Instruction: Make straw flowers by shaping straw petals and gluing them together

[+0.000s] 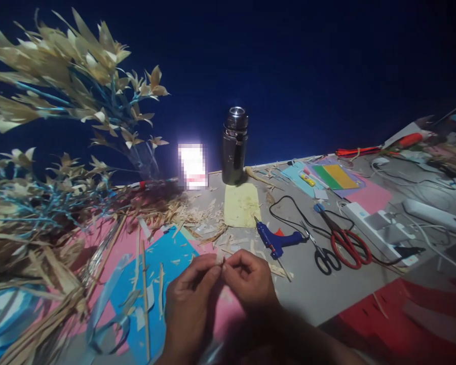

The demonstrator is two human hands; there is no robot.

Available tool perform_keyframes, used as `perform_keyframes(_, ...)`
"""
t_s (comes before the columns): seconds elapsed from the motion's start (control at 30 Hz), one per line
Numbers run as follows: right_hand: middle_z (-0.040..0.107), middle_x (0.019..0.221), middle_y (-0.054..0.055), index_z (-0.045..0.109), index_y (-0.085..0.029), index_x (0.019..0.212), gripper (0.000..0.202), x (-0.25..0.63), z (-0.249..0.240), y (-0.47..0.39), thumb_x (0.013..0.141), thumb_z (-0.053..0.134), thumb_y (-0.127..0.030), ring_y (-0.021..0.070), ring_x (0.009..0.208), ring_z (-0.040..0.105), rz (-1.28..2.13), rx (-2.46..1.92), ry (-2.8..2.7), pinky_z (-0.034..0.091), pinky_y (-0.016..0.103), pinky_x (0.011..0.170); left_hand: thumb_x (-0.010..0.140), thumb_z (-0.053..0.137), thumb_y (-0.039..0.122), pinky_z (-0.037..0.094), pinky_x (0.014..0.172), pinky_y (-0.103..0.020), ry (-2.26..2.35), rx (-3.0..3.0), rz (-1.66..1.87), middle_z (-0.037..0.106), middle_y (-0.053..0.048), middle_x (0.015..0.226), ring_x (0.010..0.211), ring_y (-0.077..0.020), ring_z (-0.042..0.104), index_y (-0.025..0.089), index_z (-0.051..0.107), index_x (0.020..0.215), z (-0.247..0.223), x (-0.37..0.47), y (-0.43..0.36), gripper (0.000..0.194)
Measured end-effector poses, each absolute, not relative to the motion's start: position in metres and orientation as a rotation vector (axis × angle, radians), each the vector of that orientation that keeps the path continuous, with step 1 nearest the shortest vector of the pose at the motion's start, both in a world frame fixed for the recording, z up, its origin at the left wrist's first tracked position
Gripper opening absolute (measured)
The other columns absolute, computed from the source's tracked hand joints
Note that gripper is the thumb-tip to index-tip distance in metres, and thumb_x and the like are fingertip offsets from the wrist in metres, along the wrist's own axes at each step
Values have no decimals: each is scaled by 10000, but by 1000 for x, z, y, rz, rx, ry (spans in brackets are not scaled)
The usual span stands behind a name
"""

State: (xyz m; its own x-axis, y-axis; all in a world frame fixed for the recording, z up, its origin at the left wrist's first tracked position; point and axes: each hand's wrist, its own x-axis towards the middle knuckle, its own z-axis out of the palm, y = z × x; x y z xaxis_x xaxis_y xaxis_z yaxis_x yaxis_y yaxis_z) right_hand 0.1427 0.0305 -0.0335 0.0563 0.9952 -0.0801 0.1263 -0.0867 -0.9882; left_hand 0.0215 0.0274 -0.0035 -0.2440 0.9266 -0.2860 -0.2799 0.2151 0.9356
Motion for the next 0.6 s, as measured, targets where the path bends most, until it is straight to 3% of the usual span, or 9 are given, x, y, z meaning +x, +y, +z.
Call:
perform_keyframes(0.1, 573, 568, -33, 704, -192, 785, 126, 162, -31, 30, 848, 660, -292, 112, 485, 473, 1027, -1381, -1468, 365, 228, 482, 650, 931, 316, 565, 731, -296, 1261, 585, 1272, 757, -47, 758, 759, -206, 692, 173, 779, 763, 1, 20, 30, 238)
perform_keyframes(0.17, 660, 667, 9, 724, -194, 836, 113, 188, -29, 32, 866, 624, -235, 148, 572, 568, 712, -1373, -1694, 455, 261, 576, 659, 935, 316, 553, 665, -289, 1172, 511, 1239, 728, -27, 690, 662, -177, 660, 176, 743, 768, 0, 19, 32, 261)
perform_keyframes(0.23, 746, 903, 93, 723, -177, 976, 213, 221, -28, 35, 903, 526, -145, 226, 833, 680, 382, -1445, -1864, 539, 328, 772, 673, 934, 313, 533, 619, -271, 1093, 487, 1232, 689, -3, 644, 608, -153, 621, 185, 715, 777, -4, 17, 34, 273)
perform_keyframes(0.3, 723, 1191, 153, 670, -149, 1218, 430, 253, -30, 38, 846, 484, -42, 296, 1122, 648, 166, -1636, -1980, 515, 426, 991, 710, 916, 323, 514, 601, -251, 1067, 515, 1239, 664, 12, 623, 598, -138, 595, 194, 704, 797, -8, 17, 36, 263)
perform_keyframes(0.37, 661, 1338, 188, 597, -111, 1345, 577, 277, -35, 40, 791, 480, 3, 333, 1242, 585, 57, -1734, -2127, 462, 486, 1089, 744, 893, 345, 511, 609, -246, 1088, 585, 1226, 649, 18, 607, 596, -133, 585, 199, 697, 805, -12, 17, 37, 252)
perform_keyframes(0.6, 644, 1338, 197, 541, -98, 1394, 575, 298, -60, 53, 833, 481, 13, 328, 1240, 570, -33, -1746, -2322, 451, 484, 1091, 821, 814, 409, 485, 604, -226, 1308, 929, 1206, 657, 22, 637, 612, -131, 590, 207, 706, 862, -14, 13, 38, 232)
